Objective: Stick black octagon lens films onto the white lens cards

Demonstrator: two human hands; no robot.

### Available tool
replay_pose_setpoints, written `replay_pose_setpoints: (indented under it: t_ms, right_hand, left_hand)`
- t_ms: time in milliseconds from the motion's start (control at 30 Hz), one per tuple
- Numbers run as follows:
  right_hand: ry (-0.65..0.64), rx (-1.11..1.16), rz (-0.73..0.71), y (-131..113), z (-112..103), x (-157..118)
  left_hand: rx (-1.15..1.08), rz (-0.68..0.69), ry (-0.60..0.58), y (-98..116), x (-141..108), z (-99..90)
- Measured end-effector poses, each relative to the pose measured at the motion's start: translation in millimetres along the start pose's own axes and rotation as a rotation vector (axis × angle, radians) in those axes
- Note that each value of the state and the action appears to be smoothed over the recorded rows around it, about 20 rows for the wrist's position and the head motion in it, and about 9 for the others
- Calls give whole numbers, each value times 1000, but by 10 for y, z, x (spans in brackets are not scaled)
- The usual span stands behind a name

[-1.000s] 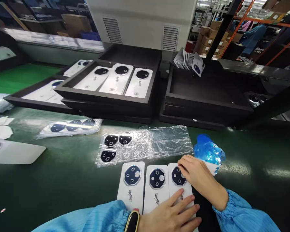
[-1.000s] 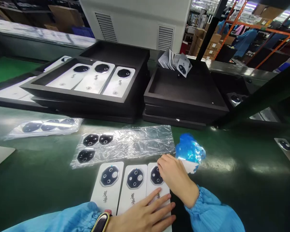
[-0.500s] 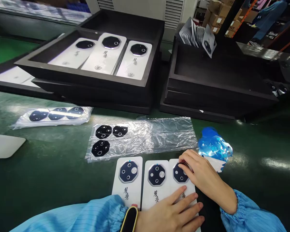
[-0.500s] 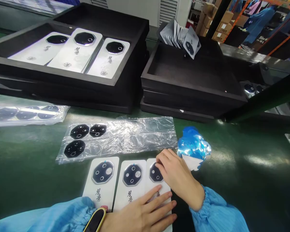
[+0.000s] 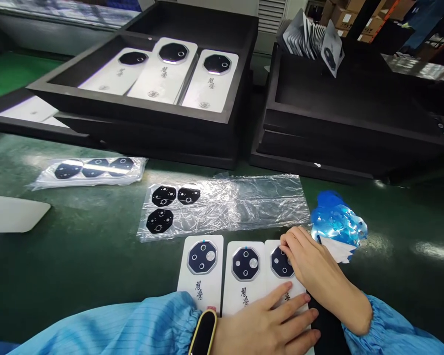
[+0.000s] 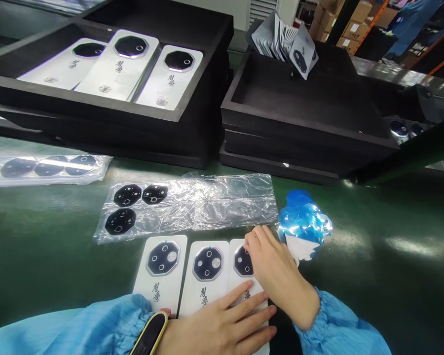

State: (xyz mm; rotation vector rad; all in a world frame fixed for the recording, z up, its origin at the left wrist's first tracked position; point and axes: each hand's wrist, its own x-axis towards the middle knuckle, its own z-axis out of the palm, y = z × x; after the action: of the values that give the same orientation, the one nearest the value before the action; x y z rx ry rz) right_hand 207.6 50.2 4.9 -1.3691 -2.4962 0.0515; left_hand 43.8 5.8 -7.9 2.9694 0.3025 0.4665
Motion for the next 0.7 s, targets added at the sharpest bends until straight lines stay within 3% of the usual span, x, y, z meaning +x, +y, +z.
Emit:
replay_pose_setpoints:
  t_ms: [533, 700]
  right_hand:
    - [73, 81, -22, -37, -55, 93]
    - [354, 151, -100, -123, -305, -110]
  left_hand:
    - [161, 23, 5, 7, -58, -1]
    - [198, 6, 126, 61, -87, 156]
